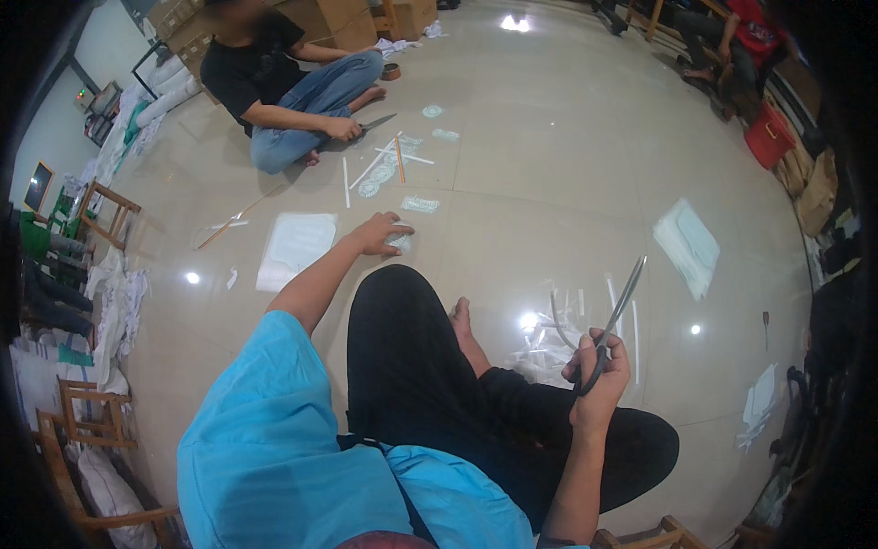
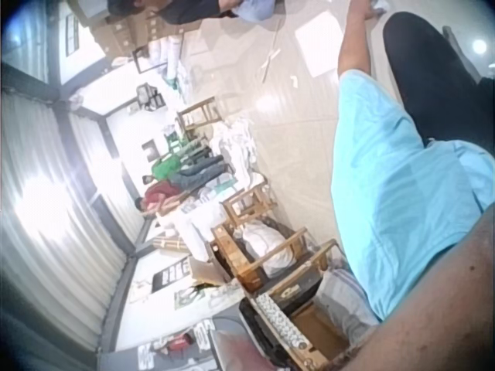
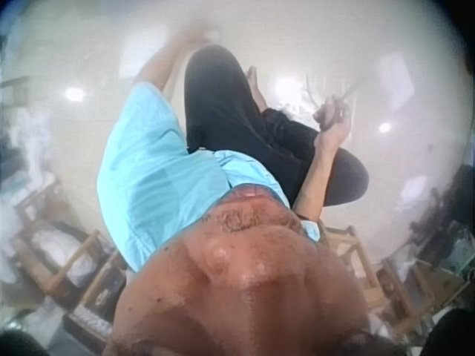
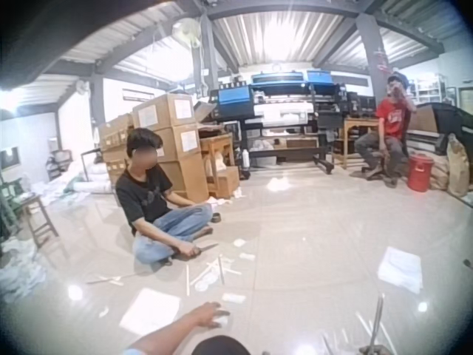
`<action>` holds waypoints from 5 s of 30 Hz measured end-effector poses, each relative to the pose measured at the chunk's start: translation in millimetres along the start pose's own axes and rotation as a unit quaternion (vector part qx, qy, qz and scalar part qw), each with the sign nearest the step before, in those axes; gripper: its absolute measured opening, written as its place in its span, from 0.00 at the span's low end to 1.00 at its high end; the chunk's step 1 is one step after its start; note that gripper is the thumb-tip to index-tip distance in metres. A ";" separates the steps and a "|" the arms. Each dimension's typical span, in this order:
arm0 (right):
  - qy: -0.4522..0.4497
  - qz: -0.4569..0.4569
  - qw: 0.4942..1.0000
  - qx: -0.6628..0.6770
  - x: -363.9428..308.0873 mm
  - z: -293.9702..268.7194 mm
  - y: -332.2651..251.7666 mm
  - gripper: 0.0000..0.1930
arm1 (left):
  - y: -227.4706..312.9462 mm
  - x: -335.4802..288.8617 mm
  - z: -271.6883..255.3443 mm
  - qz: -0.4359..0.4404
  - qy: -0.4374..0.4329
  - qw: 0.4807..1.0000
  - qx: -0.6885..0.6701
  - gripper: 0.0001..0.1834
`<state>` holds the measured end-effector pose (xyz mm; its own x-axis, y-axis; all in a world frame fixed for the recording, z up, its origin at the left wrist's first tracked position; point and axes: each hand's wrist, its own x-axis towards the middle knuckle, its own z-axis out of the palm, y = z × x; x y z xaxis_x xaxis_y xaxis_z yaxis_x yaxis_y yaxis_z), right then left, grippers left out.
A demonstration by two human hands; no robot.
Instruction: The person sits on the floor and uses scissors to cut out circular decorative stickers from a transparent sheet. They carefully follow the printed outlines, separating each circle and placing the finished pieces on the floor.
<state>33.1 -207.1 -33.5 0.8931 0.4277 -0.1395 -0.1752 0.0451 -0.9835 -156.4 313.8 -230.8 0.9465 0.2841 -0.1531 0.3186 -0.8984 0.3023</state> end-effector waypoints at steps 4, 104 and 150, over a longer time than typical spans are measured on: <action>-0.003 -0.001 1.000 0.004 1.0 0.2 0.1 0.12 | 0.8 4.5 -3.2 -0.004 -0.026 1.000 0.002 0.36; 0.045 -0.119 0.818 -0.561 144.8 -262.7 172.4 0.44 | 94.1 -231.1 -1.1 -0.325 0.212 0.902 -0.188 0.18; -0.415 -0.195 0.464 -0.758 310.3 65.3 30.8 0.23 | 104.6 -399.0 136.6 -0.468 0.320 0.823 0.041 0.31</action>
<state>277.8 -14.1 -99.6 0.1570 0.8825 -0.4433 0.9872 -0.1532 0.0446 -507.7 60.7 -266.6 0.1311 0.9590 0.2512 0.9436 -0.1984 0.2650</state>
